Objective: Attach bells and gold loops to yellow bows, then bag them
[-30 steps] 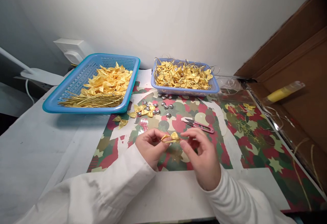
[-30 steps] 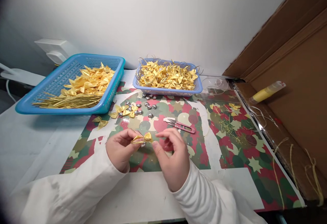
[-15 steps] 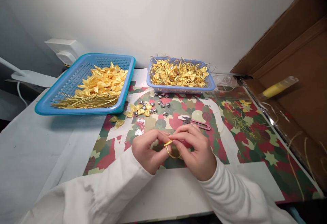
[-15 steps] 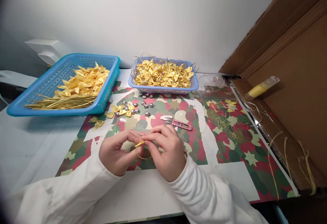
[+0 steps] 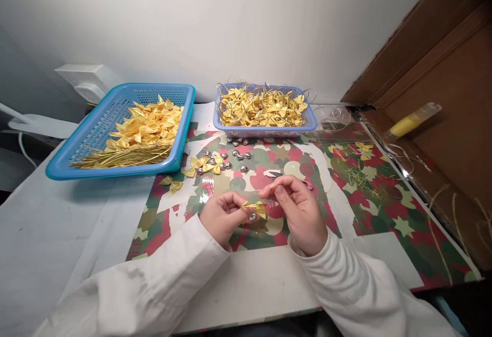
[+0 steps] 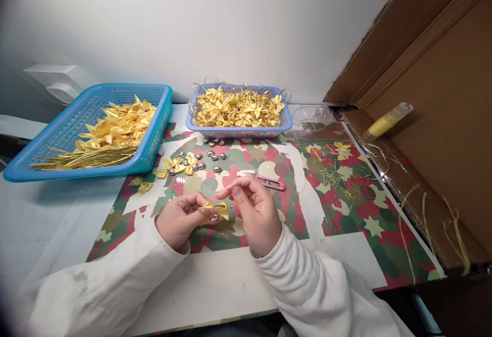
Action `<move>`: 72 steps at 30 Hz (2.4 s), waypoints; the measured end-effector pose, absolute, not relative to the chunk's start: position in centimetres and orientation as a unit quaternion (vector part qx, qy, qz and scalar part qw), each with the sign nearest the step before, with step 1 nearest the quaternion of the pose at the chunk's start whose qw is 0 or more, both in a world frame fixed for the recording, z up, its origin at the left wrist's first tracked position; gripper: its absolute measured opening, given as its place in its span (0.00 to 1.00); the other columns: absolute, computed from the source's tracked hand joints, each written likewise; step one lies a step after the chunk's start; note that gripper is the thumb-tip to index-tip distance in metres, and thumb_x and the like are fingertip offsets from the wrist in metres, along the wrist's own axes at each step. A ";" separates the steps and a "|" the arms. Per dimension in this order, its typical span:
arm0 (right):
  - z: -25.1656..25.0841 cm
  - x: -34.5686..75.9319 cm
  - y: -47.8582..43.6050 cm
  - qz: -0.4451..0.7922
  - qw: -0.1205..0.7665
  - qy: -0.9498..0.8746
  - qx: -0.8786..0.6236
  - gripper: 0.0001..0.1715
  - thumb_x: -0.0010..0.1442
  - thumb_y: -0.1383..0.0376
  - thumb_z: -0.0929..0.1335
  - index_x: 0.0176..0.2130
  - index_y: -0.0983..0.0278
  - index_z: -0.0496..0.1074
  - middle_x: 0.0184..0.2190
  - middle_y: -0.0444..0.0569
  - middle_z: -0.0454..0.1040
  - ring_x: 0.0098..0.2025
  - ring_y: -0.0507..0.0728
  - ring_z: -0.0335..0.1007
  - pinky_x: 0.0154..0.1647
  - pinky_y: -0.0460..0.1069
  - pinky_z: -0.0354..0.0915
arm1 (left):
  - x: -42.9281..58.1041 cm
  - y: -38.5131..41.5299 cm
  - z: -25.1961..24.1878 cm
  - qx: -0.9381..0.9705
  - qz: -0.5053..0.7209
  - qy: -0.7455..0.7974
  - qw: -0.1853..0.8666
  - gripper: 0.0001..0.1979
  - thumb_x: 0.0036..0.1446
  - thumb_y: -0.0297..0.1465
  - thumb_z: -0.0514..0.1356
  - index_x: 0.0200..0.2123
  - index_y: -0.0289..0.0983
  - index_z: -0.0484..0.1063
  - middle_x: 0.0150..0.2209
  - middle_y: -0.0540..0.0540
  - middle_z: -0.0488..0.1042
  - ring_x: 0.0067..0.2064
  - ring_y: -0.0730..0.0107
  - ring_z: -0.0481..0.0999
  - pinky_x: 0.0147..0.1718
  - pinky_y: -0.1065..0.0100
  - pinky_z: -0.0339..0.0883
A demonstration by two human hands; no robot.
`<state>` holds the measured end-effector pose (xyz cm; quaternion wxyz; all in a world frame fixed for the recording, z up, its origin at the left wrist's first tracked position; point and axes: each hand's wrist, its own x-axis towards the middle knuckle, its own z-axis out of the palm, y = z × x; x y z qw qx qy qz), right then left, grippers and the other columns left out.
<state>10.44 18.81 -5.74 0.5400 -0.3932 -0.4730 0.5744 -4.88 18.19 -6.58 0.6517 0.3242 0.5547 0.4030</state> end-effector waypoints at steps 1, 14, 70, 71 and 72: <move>-5.6 10.6 18.9 0.581 0.551 -0.459 -0.386 0.07 0.62 0.60 0.65 0.34 0.60 0.69 0.27 0.43 0.72 0.32 0.51 0.70 0.41 0.50 0.68 | -4.9 18.2 -6.6 0.325 0.401 0.554 0.653 0.13 0.35 0.29 0.70 0.18 0.35 0.67 0.19 0.49 0.76 0.24 0.68 0.78 0.25 0.72 0.72; -4.2 12.4 20.3 0.536 0.637 -0.402 -0.381 0.05 0.58 0.60 0.69 0.31 0.59 0.70 0.22 0.39 0.62 0.25 0.48 0.61 0.34 0.47 0.69 | -4.3 18.0 -6.4 0.304 0.399 0.558 0.661 0.10 0.29 0.26 0.66 0.14 0.35 0.66 0.14 0.49 0.73 0.19 0.72 0.74 0.19 0.74 0.68; -3.9 12.1 17.4 0.558 0.508 -0.572 -0.321 0.09 0.65 0.62 0.61 0.34 0.59 0.69 0.27 0.46 0.68 0.34 0.55 0.64 0.37 0.51 0.61 | -3.6 17.5 -5.7 0.237 0.457 0.539 0.666 0.11 0.34 0.32 0.70 0.23 0.35 0.73 0.20 0.51 0.73 0.23 0.72 0.74 0.26 0.72 0.71; -4.1 12.0 17.3 0.544 0.512 -0.575 -0.334 0.09 0.65 0.63 0.61 0.34 0.59 0.68 0.27 0.45 0.68 0.33 0.54 0.64 0.37 0.50 0.61 | -3.7 17.5 -5.7 0.230 0.453 0.543 0.669 0.11 0.34 0.32 0.70 0.22 0.34 0.73 0.19 0.51 0.73 0.23 0.72 0.74 0.26 0.71 0.72; -4.3 12.0 17.2 0.532 0.514 -0.577 -0.347 0.10 0.65 0.63 0.61 0.34 0.59 0.68 0.26 0.44 0.67 0.31 0.54 0.63 0.35 0.50 0.60 | -3.7 17.5 -5.6 0.225 0.453 0.546 0.667 0.11 0.33 0.33 0.70 0.22 0.34 0.74 0.19 0.51 0.73 0.23 0.73 0.74 0.26 0.71 0.72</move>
